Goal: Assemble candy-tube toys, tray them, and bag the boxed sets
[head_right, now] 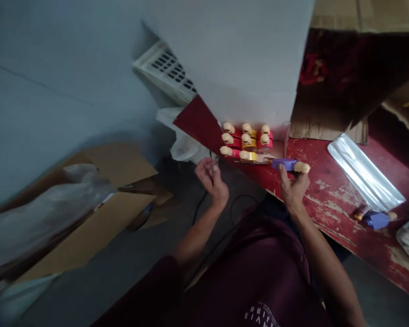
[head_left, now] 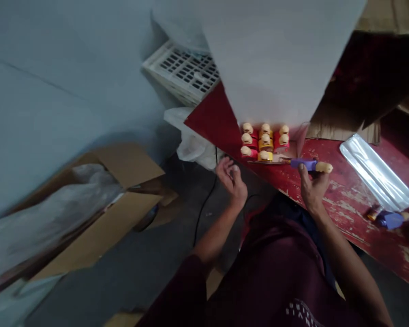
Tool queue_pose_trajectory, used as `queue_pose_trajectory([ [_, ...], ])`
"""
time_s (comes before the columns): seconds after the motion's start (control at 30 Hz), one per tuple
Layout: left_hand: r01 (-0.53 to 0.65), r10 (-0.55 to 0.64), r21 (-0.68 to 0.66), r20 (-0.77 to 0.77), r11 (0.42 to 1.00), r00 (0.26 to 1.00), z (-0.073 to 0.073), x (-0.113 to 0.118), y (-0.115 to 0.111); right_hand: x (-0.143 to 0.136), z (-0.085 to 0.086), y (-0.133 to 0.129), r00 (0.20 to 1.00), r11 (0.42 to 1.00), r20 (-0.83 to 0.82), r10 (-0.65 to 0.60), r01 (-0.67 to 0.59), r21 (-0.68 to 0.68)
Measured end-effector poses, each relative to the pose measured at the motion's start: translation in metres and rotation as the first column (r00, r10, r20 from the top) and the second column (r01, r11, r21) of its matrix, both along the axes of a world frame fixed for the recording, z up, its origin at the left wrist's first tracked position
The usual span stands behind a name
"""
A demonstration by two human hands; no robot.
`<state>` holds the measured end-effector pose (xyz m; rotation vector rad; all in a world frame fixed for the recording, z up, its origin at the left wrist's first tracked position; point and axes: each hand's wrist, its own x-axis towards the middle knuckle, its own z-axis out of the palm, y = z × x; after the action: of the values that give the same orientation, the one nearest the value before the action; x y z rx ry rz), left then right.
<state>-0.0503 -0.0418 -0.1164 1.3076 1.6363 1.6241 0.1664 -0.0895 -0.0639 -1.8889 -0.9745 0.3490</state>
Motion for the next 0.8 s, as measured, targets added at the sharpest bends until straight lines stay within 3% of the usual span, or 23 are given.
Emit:
queue_pose_trajectory([
  [0.1, 0.079, -0.054, -0.148, 0.164, 0.986, 0.985, -0.005, -0.002, 0.031, -0.007, -0.013, 0.023, 0.988, 0.999, 0.15, 0.028, -0.022, -0.042],
  [0.17, 0.169, -0.114, -0.199, 0.261, 0.965, 0.959, -0.01, 0.006, 0.04, -0.01, -0.018, 0.026, 0.974, 0.997, 0.224, 0.024, -0.007, -0.079],
  [0.33, 0.26, -0.167, -0.215, 0.372, 0.941, 0.913, -0.021, 0.03, 0.027, -0.018, -0.016, 0.018, 0.935, 0.99, 0.35, 0.051, -0.001, -0.142],
  [0.47, 0.291, -0.217, -0.182, 0.342, 0.939, 0.914, -0.018, 0.031, 0.017, -0.024, -0.015, 0.022, 0.885, 0.983, 0.455, 0.099, -0.015, -0.185],
  [0.57, 0.269, -0.242, -0.096, 0.226, 0.958, 0.944, -0.007, 0.025, 0.018, -0.023, -0.015, 0.028, 0.85, 0.978, 0.5, 0.168, -0.08, -0.194],
  [0.67, 0.217, -0.216, 0.001, -0.054, 0.976, 0.975, 0.01, 0.015, 0.03, -0.023, -0.013, 0.033, 0.809, 0.958, 0.517, 0.28, -0.198, -0.209],
  [0.8, 0.298, -0.253, 0.086, -0.34, 0.951, 0.906, 0.032, 0.006, 0.055, -0.03, -0.006, 0.042, 0.785, 0.917, 0.486, 0.384, -0.263, -0.299],
])
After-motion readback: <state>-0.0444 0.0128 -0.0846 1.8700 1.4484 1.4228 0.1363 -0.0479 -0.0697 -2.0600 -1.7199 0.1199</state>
